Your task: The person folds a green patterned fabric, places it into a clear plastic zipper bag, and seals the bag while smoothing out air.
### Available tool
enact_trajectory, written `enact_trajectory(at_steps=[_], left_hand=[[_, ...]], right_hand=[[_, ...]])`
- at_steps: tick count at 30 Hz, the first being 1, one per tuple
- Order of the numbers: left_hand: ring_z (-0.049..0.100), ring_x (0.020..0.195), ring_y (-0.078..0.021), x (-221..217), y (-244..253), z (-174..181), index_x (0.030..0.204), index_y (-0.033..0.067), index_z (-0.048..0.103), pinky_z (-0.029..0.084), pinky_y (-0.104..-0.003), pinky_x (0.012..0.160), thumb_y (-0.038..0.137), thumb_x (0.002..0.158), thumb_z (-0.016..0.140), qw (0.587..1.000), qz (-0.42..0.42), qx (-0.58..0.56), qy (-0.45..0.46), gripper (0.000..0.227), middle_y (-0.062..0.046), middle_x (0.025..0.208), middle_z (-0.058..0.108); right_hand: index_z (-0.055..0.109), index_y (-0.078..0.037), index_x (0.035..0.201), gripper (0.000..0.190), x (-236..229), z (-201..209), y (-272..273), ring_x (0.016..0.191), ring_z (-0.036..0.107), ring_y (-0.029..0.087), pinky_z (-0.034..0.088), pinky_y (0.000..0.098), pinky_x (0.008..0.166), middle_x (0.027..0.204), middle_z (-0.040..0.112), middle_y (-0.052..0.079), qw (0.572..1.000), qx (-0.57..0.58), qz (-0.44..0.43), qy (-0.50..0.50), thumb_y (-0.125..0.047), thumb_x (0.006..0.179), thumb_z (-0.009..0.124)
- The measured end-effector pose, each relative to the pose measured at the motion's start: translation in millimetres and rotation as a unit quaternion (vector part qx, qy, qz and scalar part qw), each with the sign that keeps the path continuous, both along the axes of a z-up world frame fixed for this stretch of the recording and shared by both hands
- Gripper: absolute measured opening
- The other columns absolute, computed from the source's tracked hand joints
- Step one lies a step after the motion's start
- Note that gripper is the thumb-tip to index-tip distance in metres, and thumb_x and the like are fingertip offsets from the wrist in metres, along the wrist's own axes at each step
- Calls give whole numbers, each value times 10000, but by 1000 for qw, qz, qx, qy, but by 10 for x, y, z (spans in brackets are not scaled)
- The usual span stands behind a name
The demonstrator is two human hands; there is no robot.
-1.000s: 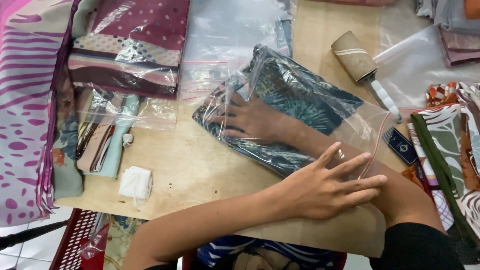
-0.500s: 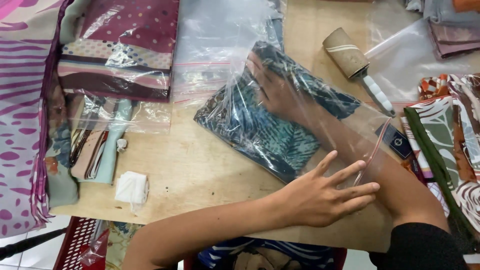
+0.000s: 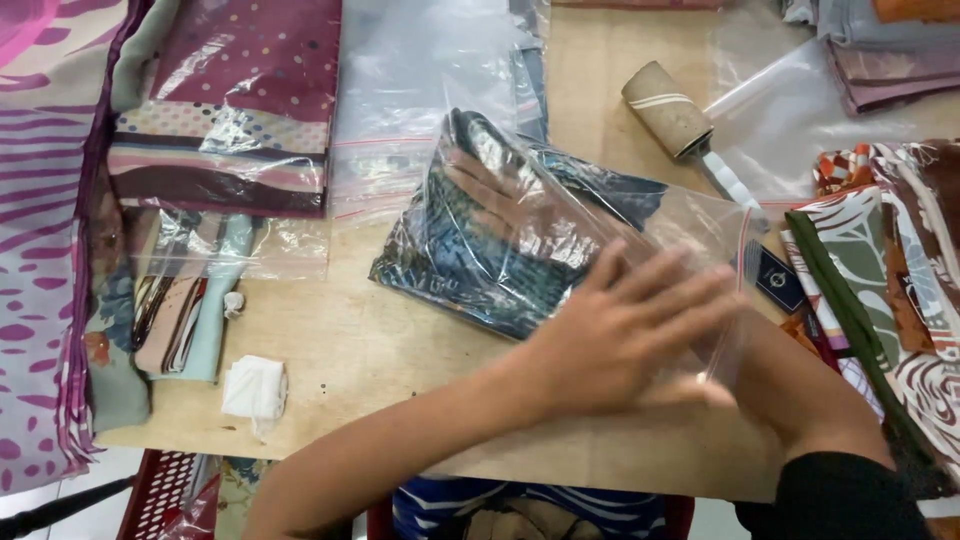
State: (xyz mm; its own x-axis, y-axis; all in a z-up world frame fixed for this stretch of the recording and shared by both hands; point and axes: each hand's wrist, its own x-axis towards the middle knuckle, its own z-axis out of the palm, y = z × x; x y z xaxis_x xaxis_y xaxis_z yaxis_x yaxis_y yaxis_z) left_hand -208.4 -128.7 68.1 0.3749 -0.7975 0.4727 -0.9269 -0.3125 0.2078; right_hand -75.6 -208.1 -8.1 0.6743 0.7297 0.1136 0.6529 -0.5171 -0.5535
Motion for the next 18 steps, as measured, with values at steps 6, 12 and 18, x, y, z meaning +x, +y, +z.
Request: enact_trajectory(at_steps=[6,12,18], left_hand=[[533,1395,-310,991,642,-239,1300,111,642,397,-572,1208,248,1075,605,991,97,-89,4,266,-109,1462,607],[634,967,-239,1275,770,-850,882,163,734,479,-415,922,253,928,755,963,164,-148,-152,104,-21,920,681],[584,1297,-361,1248,770,-836,1218,94,738,359,-544,1139,338,1028,649,971,205,-45,-115,321,-156,1273,706]], right_hand=[[605,41,1256,335,-418,-641,-687,1139,629,440,456,558,1014,1228,668,286,980,88,-71,-166,-210,1055,511],[457,-135,1472,727,-303,-567,-859,1386,361,395,287,581,1115,1534,396,108,965,-93,-209,-131,-559,883,515],[102,-409,1673,1031,-310,-270,-746,1538,184,411,95,598,1159,1737,139,-11,938,-206,-276,-44,-739,766,465]])
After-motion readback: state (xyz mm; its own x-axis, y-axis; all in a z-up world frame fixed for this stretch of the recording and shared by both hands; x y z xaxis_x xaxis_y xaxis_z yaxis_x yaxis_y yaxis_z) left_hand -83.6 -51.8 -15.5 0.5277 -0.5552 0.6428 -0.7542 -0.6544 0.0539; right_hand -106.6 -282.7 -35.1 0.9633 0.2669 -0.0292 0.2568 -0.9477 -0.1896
